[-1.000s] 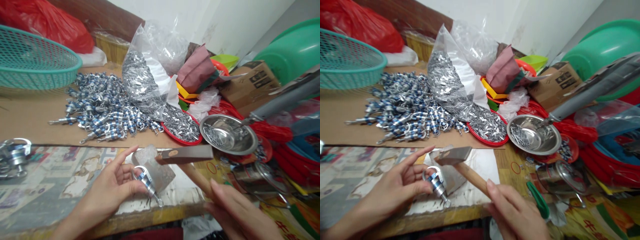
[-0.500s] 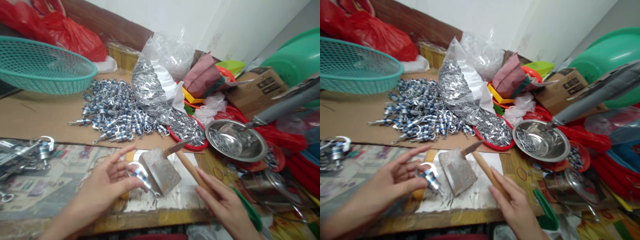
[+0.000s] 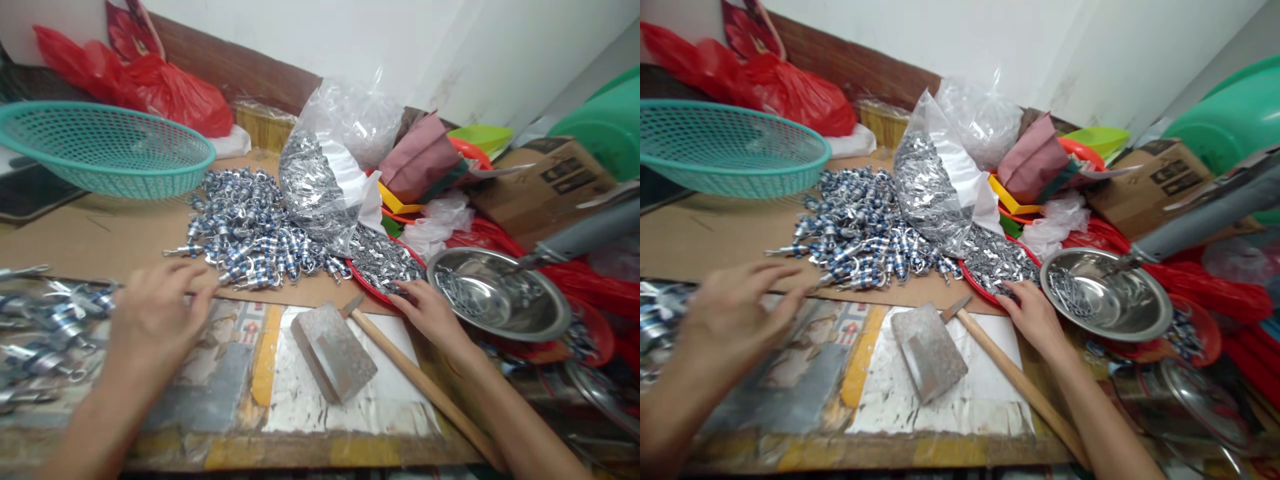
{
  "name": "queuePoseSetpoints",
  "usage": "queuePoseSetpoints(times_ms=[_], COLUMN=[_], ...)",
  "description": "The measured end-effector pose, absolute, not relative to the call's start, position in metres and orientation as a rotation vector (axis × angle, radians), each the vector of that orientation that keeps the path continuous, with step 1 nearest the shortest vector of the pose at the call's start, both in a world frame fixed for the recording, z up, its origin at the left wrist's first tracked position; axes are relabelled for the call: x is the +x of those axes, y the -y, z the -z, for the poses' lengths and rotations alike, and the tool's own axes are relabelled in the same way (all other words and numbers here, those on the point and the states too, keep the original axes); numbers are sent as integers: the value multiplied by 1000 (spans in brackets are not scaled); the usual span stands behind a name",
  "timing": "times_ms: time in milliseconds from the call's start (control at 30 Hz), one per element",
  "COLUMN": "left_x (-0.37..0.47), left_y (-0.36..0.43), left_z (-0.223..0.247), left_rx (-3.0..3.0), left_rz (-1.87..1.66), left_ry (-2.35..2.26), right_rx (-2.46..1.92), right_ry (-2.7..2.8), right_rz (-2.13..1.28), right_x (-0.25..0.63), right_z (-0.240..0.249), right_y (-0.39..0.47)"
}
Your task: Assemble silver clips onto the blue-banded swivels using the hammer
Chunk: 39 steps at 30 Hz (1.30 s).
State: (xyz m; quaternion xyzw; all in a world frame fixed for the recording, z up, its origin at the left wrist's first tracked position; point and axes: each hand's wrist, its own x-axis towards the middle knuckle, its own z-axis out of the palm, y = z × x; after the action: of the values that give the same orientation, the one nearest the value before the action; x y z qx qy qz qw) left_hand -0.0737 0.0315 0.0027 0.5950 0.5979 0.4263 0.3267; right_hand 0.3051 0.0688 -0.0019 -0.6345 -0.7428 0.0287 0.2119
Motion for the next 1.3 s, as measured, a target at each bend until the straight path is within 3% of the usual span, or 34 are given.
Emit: queuePoseSetpoints(times_ms=[200, 333, 500, 700, 900, 1033, 1200, 1300], left_x=[-47, -50, -41, -4, 20, 18, 14, 14], left_y=[-71, -67, -45, -7, 7, 13, 15, 14], left_z=[-5, -6, -18, -27, -14, -6, -6, -7], left_rx=[1749, 1698, 1471, 1130, 1286, 1411, 1508, 1520], left_rz=[-885, -933, -1143, -981, -885, -850, -836, -849], left_ry=[-1871, -1893, -1651, -1328, -1258, -1210, -1209, -1217], right_rx=[-1847, -1848, -1826, -1747, -1464, -969, -913, -942], right_ry=[2117, 2126, 2016, 1816, 1914, 2177, 2535, 2556], right_rz=[-107, -72, -17, 36, -210, -403, -29, 19], right_x=[303, 300, 309, 308, 243, 202, 193, 193], right_z=[15, 19, 21, 10, -21, -45, -54, -51], right_y=[-106, -108, -106, -100, -41, 3, 20, 22])
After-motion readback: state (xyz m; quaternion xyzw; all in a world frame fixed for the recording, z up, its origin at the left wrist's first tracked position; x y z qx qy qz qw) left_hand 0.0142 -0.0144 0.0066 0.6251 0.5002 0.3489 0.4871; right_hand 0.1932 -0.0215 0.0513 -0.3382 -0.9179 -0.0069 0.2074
